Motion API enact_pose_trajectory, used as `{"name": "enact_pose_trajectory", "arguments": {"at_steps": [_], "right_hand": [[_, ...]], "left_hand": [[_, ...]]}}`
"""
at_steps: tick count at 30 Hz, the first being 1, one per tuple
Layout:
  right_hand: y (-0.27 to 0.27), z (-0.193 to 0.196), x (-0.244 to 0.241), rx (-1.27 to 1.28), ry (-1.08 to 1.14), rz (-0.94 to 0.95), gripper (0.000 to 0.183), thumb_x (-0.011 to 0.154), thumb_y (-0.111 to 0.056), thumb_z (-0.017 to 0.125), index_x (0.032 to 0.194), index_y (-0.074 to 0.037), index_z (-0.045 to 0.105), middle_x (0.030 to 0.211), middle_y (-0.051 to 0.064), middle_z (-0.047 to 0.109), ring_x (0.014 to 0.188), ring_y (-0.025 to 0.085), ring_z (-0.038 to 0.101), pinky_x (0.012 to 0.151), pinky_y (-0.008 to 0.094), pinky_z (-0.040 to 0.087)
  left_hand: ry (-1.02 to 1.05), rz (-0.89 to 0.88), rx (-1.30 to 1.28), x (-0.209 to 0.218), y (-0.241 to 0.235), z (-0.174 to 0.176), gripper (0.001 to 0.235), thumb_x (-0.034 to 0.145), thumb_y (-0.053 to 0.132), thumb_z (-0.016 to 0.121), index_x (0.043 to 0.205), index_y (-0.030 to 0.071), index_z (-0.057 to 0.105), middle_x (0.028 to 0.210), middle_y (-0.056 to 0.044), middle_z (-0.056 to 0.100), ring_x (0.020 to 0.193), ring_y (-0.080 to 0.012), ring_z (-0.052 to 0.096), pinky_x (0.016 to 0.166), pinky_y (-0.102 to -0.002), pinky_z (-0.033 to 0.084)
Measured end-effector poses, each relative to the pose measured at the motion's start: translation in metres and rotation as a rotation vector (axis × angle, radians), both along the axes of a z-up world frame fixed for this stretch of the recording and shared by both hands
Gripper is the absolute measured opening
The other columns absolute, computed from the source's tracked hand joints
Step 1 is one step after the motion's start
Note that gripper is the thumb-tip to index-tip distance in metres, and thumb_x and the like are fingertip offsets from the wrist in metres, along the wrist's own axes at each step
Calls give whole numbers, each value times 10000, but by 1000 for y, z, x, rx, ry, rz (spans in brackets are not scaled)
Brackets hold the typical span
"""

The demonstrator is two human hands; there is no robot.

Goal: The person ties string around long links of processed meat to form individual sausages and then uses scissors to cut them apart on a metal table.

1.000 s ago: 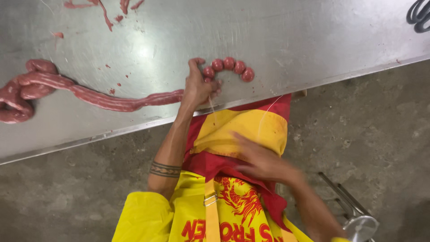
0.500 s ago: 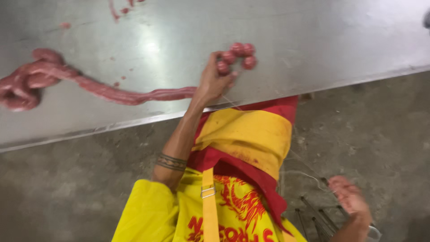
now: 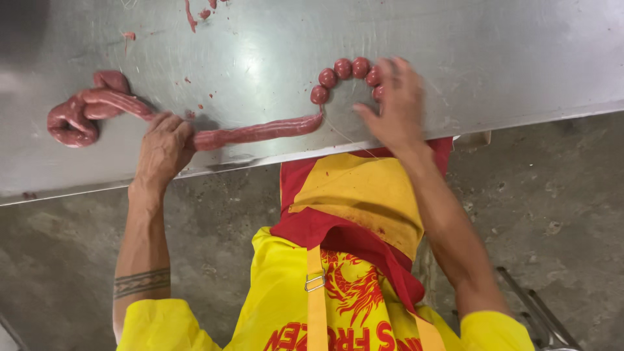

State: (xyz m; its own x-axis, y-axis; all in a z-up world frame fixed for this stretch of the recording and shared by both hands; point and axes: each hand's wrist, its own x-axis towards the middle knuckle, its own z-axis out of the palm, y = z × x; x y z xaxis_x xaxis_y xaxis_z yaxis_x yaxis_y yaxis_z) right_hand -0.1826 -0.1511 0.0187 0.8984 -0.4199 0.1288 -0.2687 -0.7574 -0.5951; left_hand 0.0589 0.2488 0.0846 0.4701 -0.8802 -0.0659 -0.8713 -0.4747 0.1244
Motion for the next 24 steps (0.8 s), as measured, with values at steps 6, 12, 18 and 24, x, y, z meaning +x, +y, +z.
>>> {"name": "enact_pose_trajectory", "arguments": {"at_steps": [6, 12, 18, 24], "right_hand": [[-72, -13, 14, -85, 53, -38, 314, 981, -17, 682, 1282, -53, 601, 1141, 178, 546, 1123, 396, 530, 958, 505, 470], [-194, -5, -55, -215, 100, -140, 440, 961, -27, 748, 1377, -84, 617, 1255, 179, 552, 1195, 388, 508, 998, 497, 446], [-183, 1, -44, -262, -7, -152, 579, 910, -56, 771, 1446, 12, 563, 1400, 230, 552, 1283, 415, 505, 1072, 513, 394], [30, 0, 58, 465, -56, 310, 527, 946, -32, 621, 1463, -50, 523, 1462, 161, 584, 1305, 354, 582, 1114, 460, 459]], "left_hand": [[176, 66, -127, -14, -82, 71, 136, 780, -19, 696, 868, 30, 605, 873, -121, 664, 759, -340, 654, 626, -437, 496], [128, 374, -70, -49, -159, 44, 323, 861, 154, 823, 1061, 42, 596, 1013, -162, 645, 866, -347, 655, 699, -452, 514], [-122, 169, -228, -61, -138, -41, 660, 657, 415, 827, 1173, 54, 629, 1097, -136, 599, 966, -300, 614, 780, -429, 527], [233, 409, -59, -67, -81, -98, 260, 955, 251, 787, 1138, 100, 679, 998, -112, 685, 889, -267, 673, 786, -398, 531]]}}
